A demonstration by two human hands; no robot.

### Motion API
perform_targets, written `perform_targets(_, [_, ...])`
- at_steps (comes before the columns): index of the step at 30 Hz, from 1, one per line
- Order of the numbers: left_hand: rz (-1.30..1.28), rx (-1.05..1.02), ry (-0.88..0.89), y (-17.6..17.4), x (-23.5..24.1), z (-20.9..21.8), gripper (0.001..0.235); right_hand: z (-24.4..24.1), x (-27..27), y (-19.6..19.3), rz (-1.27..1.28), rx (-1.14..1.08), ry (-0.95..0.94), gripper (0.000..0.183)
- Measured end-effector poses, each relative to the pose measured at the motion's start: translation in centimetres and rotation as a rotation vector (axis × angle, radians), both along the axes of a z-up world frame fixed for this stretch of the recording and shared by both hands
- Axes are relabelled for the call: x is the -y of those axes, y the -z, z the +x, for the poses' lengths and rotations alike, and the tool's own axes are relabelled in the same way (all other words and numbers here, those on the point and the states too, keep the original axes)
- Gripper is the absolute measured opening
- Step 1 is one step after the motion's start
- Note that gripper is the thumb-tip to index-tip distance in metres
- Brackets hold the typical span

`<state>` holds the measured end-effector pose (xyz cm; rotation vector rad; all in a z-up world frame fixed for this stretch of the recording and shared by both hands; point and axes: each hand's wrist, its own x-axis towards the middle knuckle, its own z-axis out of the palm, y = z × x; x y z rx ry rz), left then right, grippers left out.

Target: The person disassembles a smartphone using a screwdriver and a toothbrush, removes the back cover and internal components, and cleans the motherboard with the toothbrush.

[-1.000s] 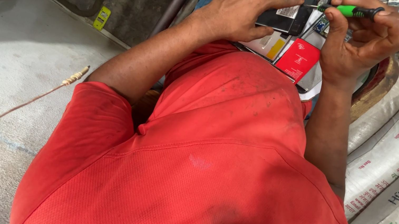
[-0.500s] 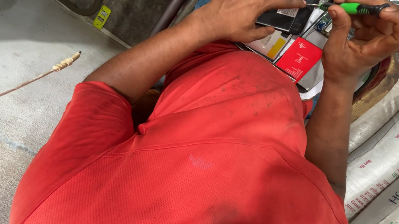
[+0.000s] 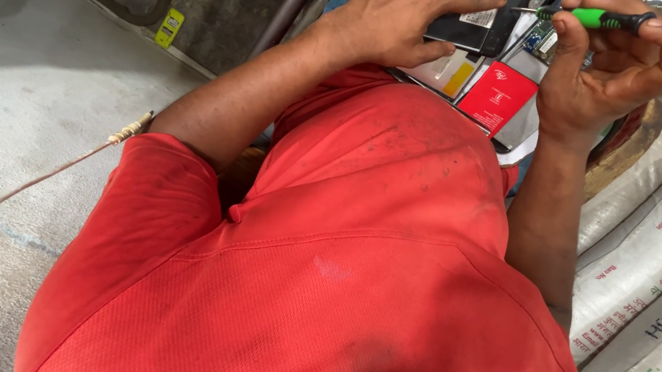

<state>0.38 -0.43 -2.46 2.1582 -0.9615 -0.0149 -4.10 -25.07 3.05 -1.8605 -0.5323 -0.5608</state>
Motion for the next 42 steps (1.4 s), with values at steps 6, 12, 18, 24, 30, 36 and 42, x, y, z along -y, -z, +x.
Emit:
perform_targets(6, [-0.040, 0.027, 0.001, 0.2, -0.1, 0.1, 0.067, 0.0, -0.3, 0.2, -0.010, 0.002, -0.001, 0.062])
perform_targets(12, [-0.043, 0.019, 0.002, 0.4, 0.0, 0.1, 0.066, 0.3, -0.3, 0.2, -0.018, 0.021, -0.027, 0.062])
perform_targets(18, [-0.033, 0.022, -0.008, 0.6, 0.2, 0.0, 0.063, 0.4, -0.4, 0.3, -0.055, 0.030, -0.023, 0.062])
perform_targets(24, [-0.038, 0.032, 0.000, 0.6, 0.0, 0.0, 0.064, -0.3, -1.1, -1.5, -0.124, -0.035, -0.038, 0.058])
perform_targets(30, [-0.001, 0.014, -0.021, -0.1, 0.3, -0.2, 0.080, 0.6, -2.6, -4.1, -0.423, 0.098, -0.035, 0.053])
perform_targets(36, [0.011, 0.039, -0.118, -0.4, -4.3, -0.3, 0.097, 1.7, -3.4, -5.3, -0.471, 0.158, -0.117, 0.050])
perform_targets(42, [-0.133, 0.007, -0.070, 1.4, -8.7, -0.6, 0.082, -0.1, -3.2, -5.5, -0.552, 0.148, 0.047, 0.052])
